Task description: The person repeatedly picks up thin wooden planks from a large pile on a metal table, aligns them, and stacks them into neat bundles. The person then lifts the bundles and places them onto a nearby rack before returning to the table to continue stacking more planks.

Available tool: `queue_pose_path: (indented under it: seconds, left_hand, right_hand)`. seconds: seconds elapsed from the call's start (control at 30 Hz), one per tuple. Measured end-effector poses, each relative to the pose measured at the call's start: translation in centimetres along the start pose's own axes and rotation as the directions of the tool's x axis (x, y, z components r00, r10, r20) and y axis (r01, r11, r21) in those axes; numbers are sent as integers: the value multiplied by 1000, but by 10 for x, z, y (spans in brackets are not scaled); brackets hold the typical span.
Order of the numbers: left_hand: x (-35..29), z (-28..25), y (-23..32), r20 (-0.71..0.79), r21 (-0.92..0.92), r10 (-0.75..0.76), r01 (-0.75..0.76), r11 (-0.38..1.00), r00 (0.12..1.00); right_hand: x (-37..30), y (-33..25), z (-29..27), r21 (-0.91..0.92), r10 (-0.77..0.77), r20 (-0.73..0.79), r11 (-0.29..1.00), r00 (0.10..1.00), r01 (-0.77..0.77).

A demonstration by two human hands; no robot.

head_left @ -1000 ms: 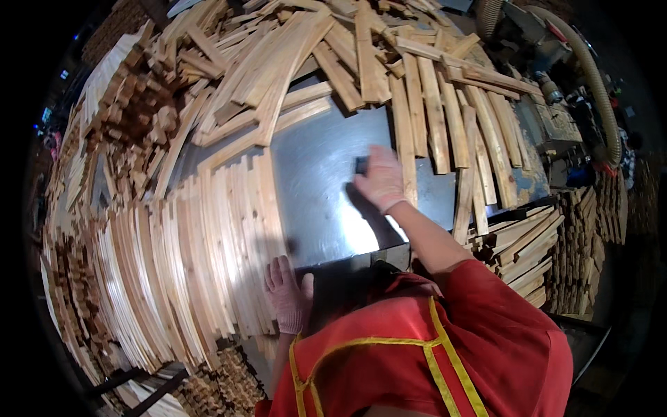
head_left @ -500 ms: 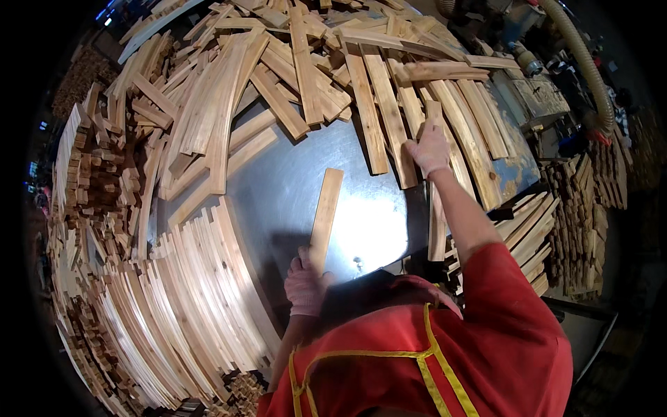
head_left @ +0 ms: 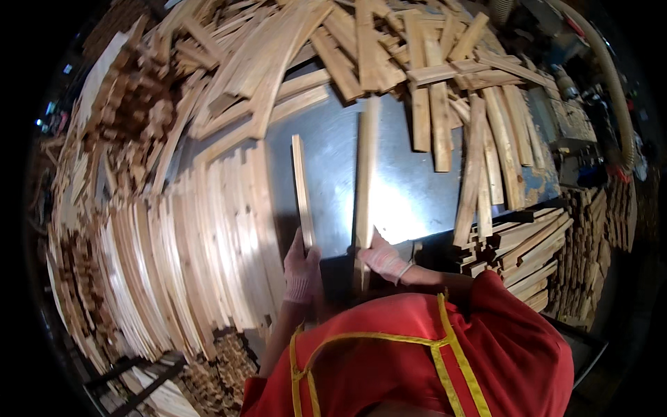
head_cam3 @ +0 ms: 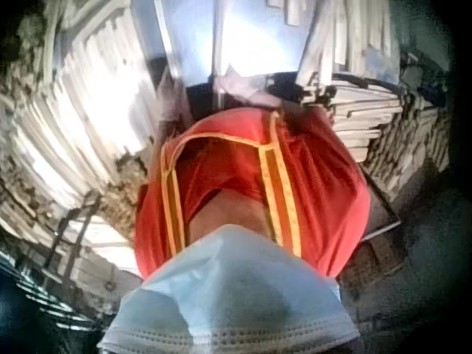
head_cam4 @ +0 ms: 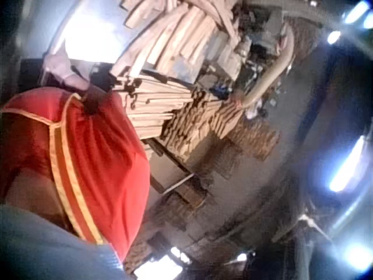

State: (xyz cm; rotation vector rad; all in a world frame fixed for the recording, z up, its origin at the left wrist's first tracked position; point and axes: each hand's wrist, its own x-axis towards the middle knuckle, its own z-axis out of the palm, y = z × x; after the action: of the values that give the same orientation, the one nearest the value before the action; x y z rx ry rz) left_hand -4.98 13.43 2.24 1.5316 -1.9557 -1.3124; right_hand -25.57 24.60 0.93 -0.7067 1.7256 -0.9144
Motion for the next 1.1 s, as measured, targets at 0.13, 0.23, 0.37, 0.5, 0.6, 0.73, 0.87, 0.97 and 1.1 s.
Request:
queue_pose_path:
  seconds: [0.13, 0.23, 0.37, 0.5, 0.6, 0.73, 0.87, 0.97, 1.1]
  left_hand:
    - [2, -30, 8, -187, 519, 149, -32, 854, 971]
    - [8, -36, -18, -208, 620, 312, -122, 775, 927]
    - [-10, -44, -30, -39, 787, 412, -226, 574, 910]
    - [-10, -34, -30, -89, 760, 336, -154, 631, 938]
    - [-4, -22, 10, -6, 736, 331, -220, 640, 943]
    - [11, 11, 32, 88, 649, 451, -395, 650, 888]
    - [26, 66, 49, 130, 537, 571, -542, 646, 810]
    - [36, 84, 119, 375, 465, 191, -362, 808, 907]
    - [51, 113, 98, 345, 617, 140, -337, 711, 928]
  right_hand:
    - [6, -42, 63, -288, -4, 395, 949, 919, 128]
    - [58, -47, 102, -353, -140, 693, 790, 707, 502]
    - [98, -94, 12, -207, -333, 502, 850, 798, 485]
    - [144, -100, -161, -656, -488, -548, 755, 679, 13]
    - [145, -74, -237, -602, -305, -718, 723, 626, -338]
    - [123, -48, -216, -457, -342, -609, 889, 716, 35]
    - [28, -25, -140, -390, -180, -144, 914, 973, 111]
    - [34, -10, -185, -423, -273, -313, 898, 910, 124]
    - [105, -27, -270, 422, -21, -527, 861, 849, 284]
